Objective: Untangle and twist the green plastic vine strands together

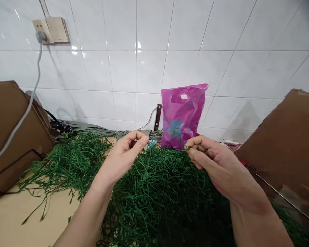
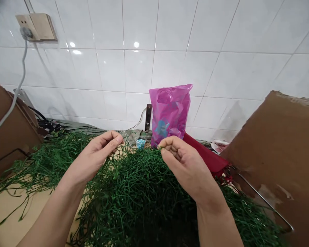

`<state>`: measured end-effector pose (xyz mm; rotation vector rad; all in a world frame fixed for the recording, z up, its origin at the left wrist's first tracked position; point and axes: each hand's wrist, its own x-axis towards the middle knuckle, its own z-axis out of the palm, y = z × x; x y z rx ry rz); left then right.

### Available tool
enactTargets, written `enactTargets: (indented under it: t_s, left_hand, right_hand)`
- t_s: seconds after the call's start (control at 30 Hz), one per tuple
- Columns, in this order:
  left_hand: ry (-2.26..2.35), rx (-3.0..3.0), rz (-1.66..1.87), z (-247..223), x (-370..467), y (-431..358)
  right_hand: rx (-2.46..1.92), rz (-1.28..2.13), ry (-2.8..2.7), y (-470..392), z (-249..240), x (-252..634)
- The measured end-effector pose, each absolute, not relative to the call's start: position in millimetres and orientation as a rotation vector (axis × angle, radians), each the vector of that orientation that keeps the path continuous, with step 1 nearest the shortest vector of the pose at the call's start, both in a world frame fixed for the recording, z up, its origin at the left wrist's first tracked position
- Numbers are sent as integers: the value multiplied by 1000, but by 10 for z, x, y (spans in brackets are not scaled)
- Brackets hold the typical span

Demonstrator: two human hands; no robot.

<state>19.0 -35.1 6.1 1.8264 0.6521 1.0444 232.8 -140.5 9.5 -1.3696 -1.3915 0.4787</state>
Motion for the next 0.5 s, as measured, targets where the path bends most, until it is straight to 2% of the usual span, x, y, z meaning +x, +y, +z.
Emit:
enactTargets:
  t_s: [0.23,0.5]
  left_hand:
    - [620,1775,964,44,237,-366]
    - [620,1647,1029,50,246,-324]
  right_hand:
    - [-1151,714,-1357,-1348,81,2203]
    - [-1157,791,-1413,-1308,50,2129]
